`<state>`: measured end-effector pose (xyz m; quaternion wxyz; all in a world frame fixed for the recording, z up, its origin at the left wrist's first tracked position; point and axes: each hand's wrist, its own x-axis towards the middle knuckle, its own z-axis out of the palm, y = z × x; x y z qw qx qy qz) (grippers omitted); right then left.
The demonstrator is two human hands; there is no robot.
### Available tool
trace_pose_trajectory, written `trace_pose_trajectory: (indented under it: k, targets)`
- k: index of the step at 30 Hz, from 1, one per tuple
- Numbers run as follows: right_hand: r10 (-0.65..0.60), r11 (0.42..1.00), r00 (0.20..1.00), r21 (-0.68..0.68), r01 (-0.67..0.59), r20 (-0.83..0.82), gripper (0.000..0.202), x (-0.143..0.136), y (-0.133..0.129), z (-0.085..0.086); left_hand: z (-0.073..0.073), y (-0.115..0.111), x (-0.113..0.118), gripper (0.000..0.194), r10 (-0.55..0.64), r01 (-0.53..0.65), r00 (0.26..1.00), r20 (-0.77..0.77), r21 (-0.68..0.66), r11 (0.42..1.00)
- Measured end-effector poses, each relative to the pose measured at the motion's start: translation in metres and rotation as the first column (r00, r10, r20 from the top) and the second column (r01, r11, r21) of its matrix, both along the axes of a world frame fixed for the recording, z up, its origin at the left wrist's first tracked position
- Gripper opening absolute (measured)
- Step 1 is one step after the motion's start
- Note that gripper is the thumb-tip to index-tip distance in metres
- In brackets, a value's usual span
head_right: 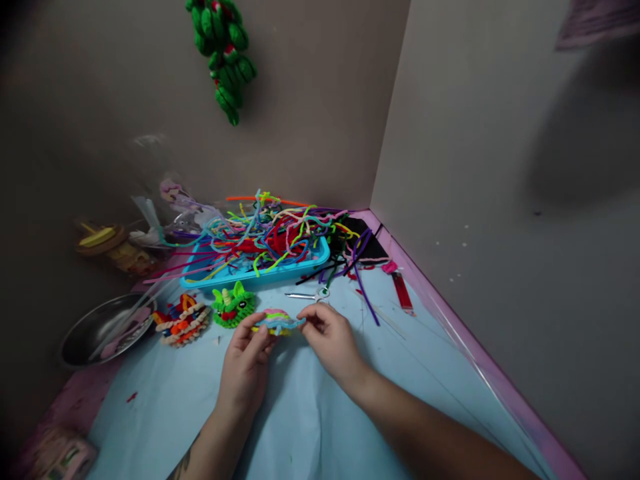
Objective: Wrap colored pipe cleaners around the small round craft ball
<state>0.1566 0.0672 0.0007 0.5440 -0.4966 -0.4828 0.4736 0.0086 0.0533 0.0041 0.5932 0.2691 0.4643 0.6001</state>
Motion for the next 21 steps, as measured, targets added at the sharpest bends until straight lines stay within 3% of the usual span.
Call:
trace_pose_trajectory:
  k: [4,7,10,16,18,21]
  targets:
    - [0.04,0.991,0.98,-0.114,-0.063,-0.197,0.014,-0.004,0.0,-0.004,0.0,-0.001,0.003,0.033,-0.041,0.042,0.997,0.063,-0.013,0.999]
    - [0.047,0.987,0.966,-0.135,-0.084,-0.253,0.019,-0.007,-0.001,-0.004,0.001,-0.002,0.004,0.034,-0.074,0.076,0.992,0.105,-0.023,0.997]
    - [0.054,0.993,0.986,-0.092,-0.069,-0.158,0.018,-0.007,-0.003,-0.001,0.001,-0.001,0.003,0.037,-0.041,0.043,0.995,0.092,-0.02,0.999]
    - [-0.011,0.986,0.988,0.166,-0.015,0.155,0.014,-0.001,-0.006,0.006,-0.003,0.001,-0.002,0.034,0.01,-0.008,0.994,-0.111,0.018,1.0]
    - [0.001,0.981,0.984,0.188,-0.035,0.179,0.006,0.0,-0.005,0.007,-0.003,0.001,-0.002,0.034,0.013,-0.01,0.992,-0.124,0.026,1.0]
    - [0.028,0.989,0.997,0.142,-0.037,0.065,0.004,-0.001,-0.004,0.006,-0.002,0.0,-0.002,0.035,0.018,-0.015,0.995,-0.101,0.026,1.0]
